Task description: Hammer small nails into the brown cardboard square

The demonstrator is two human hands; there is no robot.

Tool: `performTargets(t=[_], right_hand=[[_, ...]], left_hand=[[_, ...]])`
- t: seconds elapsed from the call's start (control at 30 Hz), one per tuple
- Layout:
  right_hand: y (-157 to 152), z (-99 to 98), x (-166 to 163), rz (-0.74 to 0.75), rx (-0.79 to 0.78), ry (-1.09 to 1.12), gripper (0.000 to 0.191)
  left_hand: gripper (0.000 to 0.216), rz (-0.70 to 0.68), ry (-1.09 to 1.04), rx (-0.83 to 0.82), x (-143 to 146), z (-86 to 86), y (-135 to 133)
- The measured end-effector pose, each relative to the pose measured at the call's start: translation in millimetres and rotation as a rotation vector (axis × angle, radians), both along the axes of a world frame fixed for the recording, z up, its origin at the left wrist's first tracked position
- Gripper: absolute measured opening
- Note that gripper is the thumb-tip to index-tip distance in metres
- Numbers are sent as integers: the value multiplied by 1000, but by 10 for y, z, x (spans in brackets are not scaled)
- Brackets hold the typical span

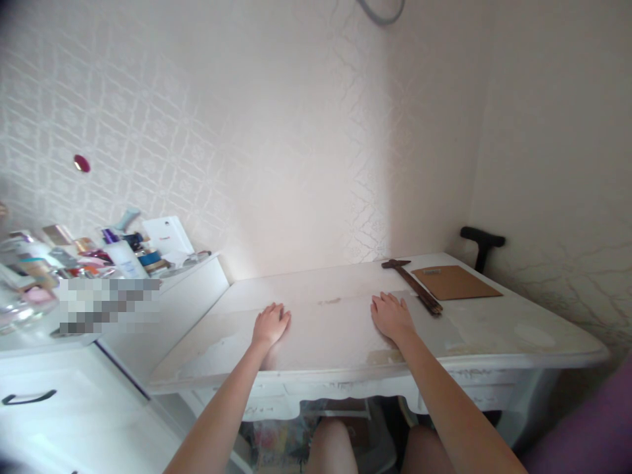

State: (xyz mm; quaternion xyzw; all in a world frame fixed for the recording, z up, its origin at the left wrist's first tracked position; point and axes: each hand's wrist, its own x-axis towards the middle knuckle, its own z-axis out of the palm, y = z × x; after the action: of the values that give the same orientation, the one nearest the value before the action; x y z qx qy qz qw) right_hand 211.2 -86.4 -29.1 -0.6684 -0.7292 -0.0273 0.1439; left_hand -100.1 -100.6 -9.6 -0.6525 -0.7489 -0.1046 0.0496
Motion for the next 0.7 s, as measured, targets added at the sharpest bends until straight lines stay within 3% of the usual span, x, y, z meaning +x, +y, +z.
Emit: performTargets(t=[0.33,0.43,0.57,0.7], right_hand=[[-3,3,6,30,14,15,42],[20,88,90,71,32,27,40],[142,355,474,59,114,75,44],[272,560,1105,-181,185,135,44]], left_hand=[[46,-3,9,-11,31,58,-42],[46,-1,24,-13,50,82,-64],[47,-5,46,-11,55,89,-69],[48,-11,62,-32,31,78,-51]])
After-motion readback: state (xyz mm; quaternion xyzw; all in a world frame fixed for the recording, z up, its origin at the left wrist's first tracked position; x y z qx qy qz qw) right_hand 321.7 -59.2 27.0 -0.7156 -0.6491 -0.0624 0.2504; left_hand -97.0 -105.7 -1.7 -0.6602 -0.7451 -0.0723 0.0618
